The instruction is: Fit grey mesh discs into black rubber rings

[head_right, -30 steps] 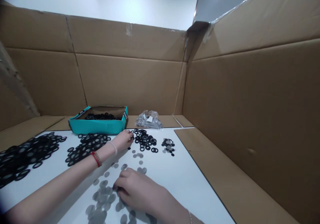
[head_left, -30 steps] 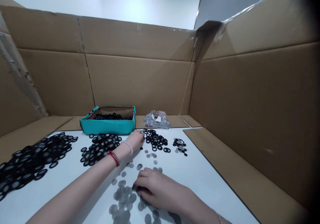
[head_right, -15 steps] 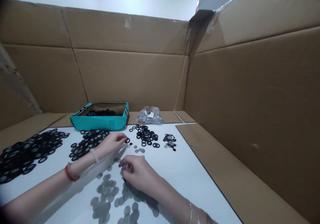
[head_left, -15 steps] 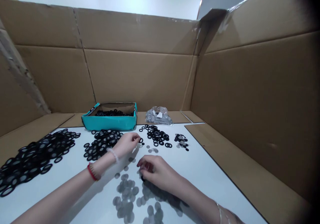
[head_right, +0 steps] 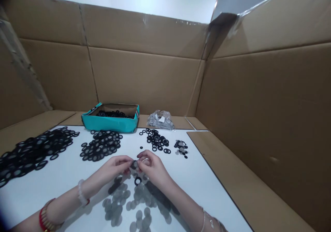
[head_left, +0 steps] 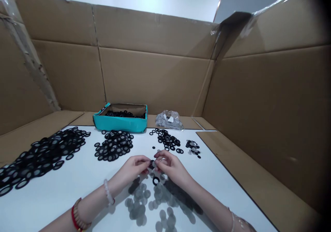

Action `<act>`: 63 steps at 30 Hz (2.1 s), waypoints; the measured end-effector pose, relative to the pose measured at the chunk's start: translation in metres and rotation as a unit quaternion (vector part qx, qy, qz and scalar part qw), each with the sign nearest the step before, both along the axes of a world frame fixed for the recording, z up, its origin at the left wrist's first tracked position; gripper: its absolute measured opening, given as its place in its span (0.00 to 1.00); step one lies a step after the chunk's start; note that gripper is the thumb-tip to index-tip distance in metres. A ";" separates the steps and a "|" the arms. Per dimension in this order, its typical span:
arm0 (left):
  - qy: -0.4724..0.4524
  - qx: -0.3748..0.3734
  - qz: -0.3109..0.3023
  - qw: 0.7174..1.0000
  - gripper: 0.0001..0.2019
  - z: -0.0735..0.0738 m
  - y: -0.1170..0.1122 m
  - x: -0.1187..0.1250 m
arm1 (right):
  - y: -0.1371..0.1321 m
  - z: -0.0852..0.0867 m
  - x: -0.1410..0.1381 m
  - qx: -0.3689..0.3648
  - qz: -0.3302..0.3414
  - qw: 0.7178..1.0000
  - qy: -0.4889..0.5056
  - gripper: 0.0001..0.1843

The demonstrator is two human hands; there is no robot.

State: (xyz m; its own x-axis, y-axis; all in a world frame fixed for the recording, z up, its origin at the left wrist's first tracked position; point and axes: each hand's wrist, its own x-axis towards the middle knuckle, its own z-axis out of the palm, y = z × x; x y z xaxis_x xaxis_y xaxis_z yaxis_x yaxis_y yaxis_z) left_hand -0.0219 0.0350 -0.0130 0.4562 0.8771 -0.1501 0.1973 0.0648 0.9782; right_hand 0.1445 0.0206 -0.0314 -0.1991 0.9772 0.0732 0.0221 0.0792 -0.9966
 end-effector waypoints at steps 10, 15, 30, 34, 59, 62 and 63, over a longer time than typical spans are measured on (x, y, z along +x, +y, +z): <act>-0.042 0.016 0.037 0.998 0.09 -0.004 -0.005 0.005 | -0.001 -0.001 -0.001 0.025 0.003 1.000 0.007 0.18; -0.029 0.027 0.022 0.999 0.10 0.000 -0.007 0.005 | -0.002 0.000 -0.002 0.018 0.017 1.000 -0.010 0.18; 0.074 0.216 -0.001 0.974 0.10 -0.008 -0.006 -0.007 | -0.010 0.012 0.011 0.142 0.010 0.954 -0.263 0.05; 0.072 0.222 -0.014 0.972 0.09 -0.004 -0.010 -0.004 | -0.010 0.014 0.007 0.150 0.029 0.958 -0.243 0.07; 0.084 0.273 -0.017 0.958 0.06 0.008 -0.017 -0.008 | -0.014 0.011 0.008 0.250 0.065 0.940 -0.222 0.17; 0.036 0.209 0.005 0.977 0.06 0.007 -0.019 -0.005 | -0.015 0.012 0.007 0.230 0.067 0.947 -0.215 0.17; 0.018 0.171 0.012 0.985 0.05 0.007 -0.019 -0.003 | -0.016 0.011 0.006 0.220 0.069 0.949 -0.214 0.17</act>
State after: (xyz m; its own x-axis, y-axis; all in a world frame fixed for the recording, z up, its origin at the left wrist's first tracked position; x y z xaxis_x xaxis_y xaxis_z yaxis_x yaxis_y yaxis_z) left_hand -0.0247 0.0159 -0.0063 0.4351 0.8893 0.1410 0.2342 -0.2630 0.9359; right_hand 0.1505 0.0049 -0.0204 -0.4265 0.8334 0.3515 0.3761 0.5169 -0.7690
